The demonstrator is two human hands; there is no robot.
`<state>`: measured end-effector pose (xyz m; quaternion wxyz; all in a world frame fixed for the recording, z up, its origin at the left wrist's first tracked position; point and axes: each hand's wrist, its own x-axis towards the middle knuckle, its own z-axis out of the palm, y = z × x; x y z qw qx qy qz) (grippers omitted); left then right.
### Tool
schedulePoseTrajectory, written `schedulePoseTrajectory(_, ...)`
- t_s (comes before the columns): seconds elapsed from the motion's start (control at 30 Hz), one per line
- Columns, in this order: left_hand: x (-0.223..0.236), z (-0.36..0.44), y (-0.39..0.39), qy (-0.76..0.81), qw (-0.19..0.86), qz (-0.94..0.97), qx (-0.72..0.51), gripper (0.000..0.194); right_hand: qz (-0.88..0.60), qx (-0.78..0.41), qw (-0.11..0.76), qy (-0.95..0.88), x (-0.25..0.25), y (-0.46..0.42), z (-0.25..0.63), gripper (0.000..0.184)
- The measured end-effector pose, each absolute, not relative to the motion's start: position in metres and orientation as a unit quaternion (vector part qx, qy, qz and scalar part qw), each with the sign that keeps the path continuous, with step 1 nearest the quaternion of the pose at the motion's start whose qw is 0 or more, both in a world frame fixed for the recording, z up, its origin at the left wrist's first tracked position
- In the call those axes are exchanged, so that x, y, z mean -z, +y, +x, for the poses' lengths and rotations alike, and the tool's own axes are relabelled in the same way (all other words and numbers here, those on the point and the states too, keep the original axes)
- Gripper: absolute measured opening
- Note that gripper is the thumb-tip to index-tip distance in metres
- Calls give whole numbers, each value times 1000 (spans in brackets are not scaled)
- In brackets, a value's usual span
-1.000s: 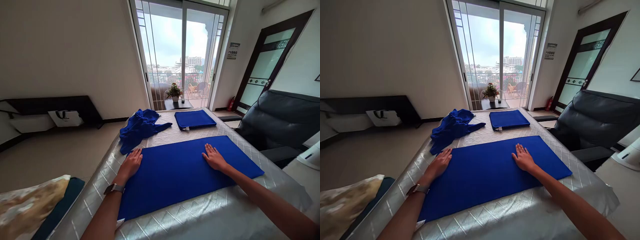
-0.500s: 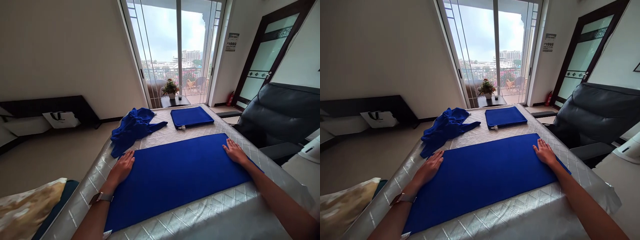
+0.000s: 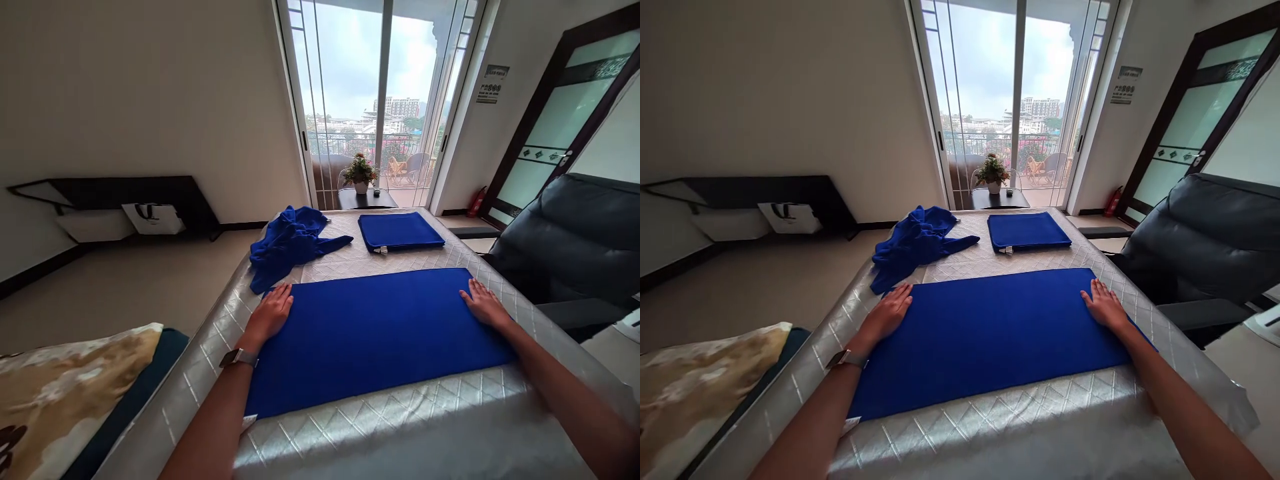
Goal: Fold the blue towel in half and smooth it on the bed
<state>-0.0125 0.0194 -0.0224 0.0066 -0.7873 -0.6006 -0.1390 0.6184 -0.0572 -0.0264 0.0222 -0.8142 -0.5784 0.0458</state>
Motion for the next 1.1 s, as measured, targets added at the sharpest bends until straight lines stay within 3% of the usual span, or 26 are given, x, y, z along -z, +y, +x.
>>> schedulePoseTrajectory(0.2,26,-9,19,-592,22,-791,156,58,-806,-10,45,-590,-3,-60,532,80)
schedulePoseTrajectory(0.47,22,-6,15,-596,10,-787,160,56,-544,-113,124,-822,-39,-115,256,75)
schedulePoseTrajectory(0.6,20,-5,14,-582,19,-795,168,55,-463,-160,149,-859,-32,-145,181,76)
schedulePoseTrajectory(0.8,20,-5,14,-586,19,-792,173,55,-473,-180,148,-849,-21,-149,185,78)
schedulePoseTrajectory(1.1,22,-8,19,-599,8,-785,157,59,-553,-153,87,-815,-16,-145,292,76)
